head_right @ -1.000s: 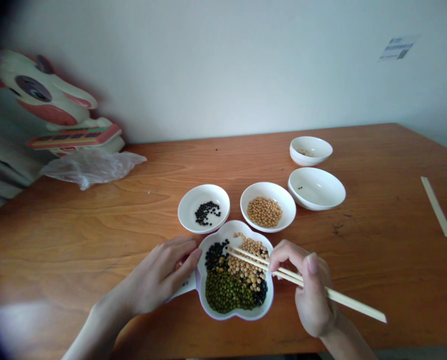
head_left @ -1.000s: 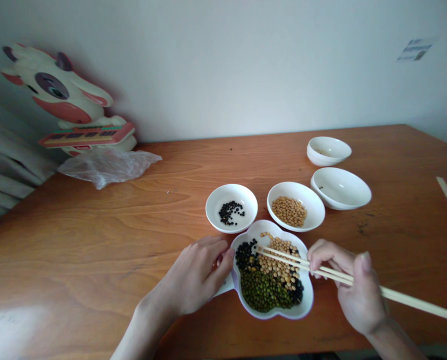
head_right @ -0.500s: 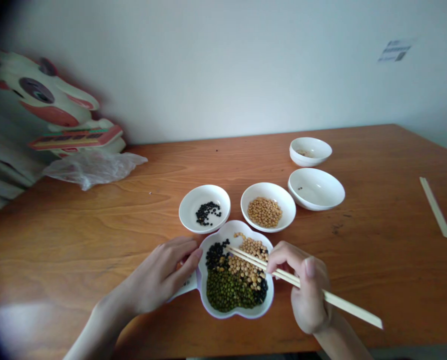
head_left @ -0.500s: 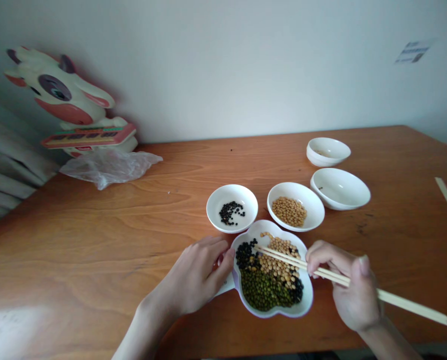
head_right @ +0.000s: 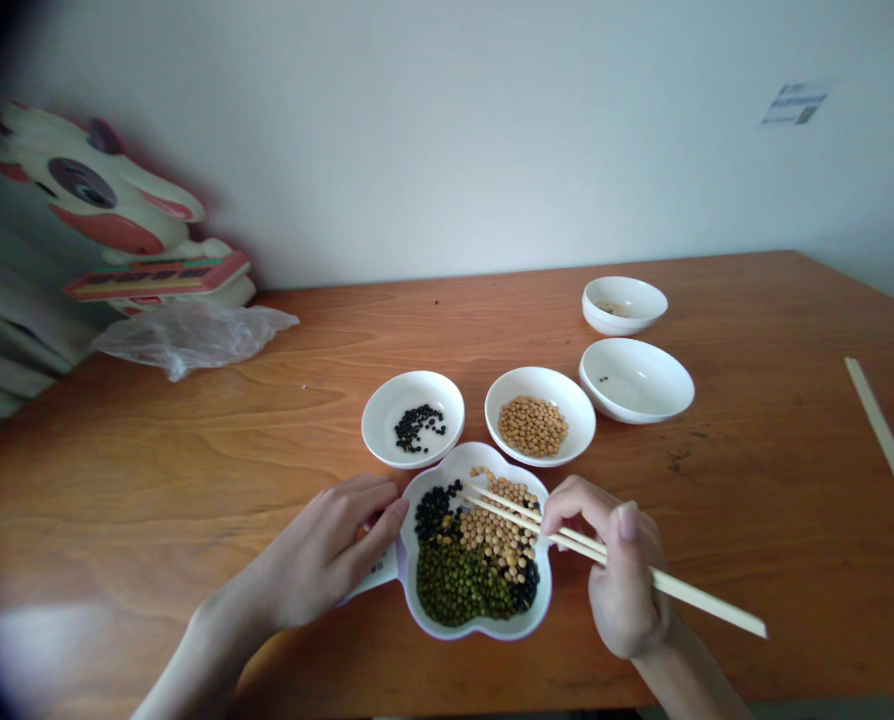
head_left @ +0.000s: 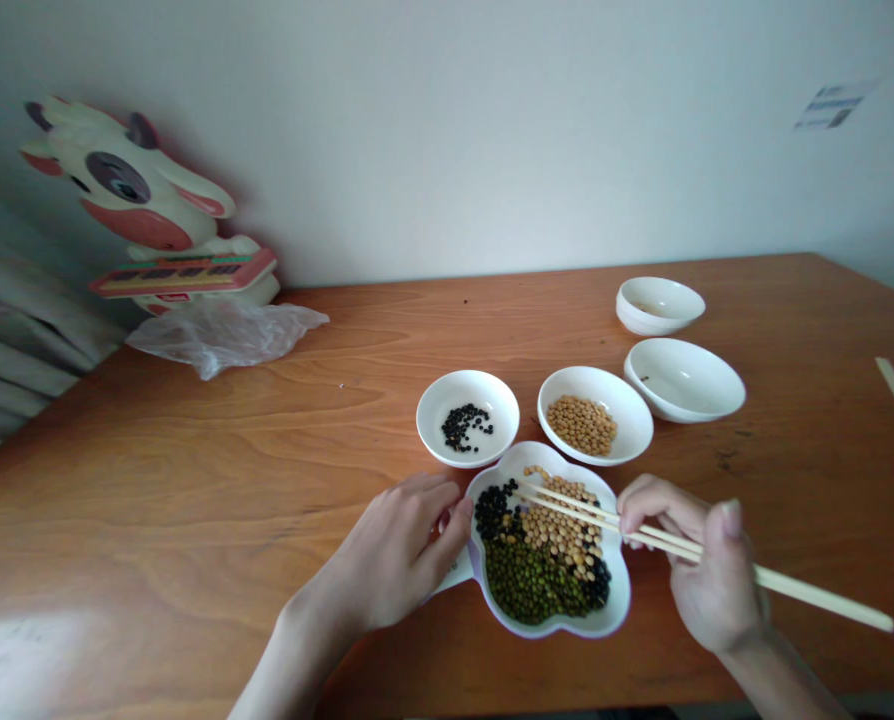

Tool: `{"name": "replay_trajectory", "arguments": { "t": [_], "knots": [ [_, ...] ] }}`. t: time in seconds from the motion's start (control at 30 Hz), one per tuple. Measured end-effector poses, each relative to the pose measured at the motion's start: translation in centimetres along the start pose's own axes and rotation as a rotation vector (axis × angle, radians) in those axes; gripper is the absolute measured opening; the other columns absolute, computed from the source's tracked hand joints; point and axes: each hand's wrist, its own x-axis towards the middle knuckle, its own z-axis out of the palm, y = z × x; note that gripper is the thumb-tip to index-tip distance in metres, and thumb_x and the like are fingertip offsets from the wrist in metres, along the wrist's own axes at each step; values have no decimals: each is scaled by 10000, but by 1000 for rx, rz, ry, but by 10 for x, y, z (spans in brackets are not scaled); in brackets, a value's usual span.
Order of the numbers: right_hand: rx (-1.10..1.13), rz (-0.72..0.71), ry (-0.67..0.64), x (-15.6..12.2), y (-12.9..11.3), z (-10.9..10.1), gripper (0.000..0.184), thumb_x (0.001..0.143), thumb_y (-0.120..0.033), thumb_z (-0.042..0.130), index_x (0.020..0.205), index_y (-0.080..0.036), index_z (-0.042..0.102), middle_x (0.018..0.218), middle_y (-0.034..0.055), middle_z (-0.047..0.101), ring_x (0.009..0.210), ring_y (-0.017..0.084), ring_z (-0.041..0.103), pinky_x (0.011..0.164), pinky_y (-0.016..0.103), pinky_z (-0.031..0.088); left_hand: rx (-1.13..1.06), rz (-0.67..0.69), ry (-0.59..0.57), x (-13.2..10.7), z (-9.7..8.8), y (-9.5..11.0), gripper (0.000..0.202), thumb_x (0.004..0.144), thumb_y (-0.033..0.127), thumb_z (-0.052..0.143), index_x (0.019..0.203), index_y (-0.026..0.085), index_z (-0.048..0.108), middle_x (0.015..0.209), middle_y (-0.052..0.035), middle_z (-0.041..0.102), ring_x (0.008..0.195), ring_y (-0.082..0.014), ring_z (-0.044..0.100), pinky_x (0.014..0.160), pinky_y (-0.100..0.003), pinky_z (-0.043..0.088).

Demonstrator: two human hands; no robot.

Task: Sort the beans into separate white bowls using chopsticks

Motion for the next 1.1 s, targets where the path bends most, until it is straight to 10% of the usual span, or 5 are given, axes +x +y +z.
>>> {"name": "replay_trajectory", "arguments": {
  "t": [1.1],
  "knots": [
    [-42, -11, -17, 5, 10, -4, 847, 1141, -775, 257, 715, -251, 767, 676, 41, 684, 608, 186, 620, 550, 304, 504, 31, 12, 20, -1, 3, -4, 471, 1240, 439, 398, 871, 226, 599, 895, -42, 706, 848, -228, 677, 831, -366, 492]
  ]
}}
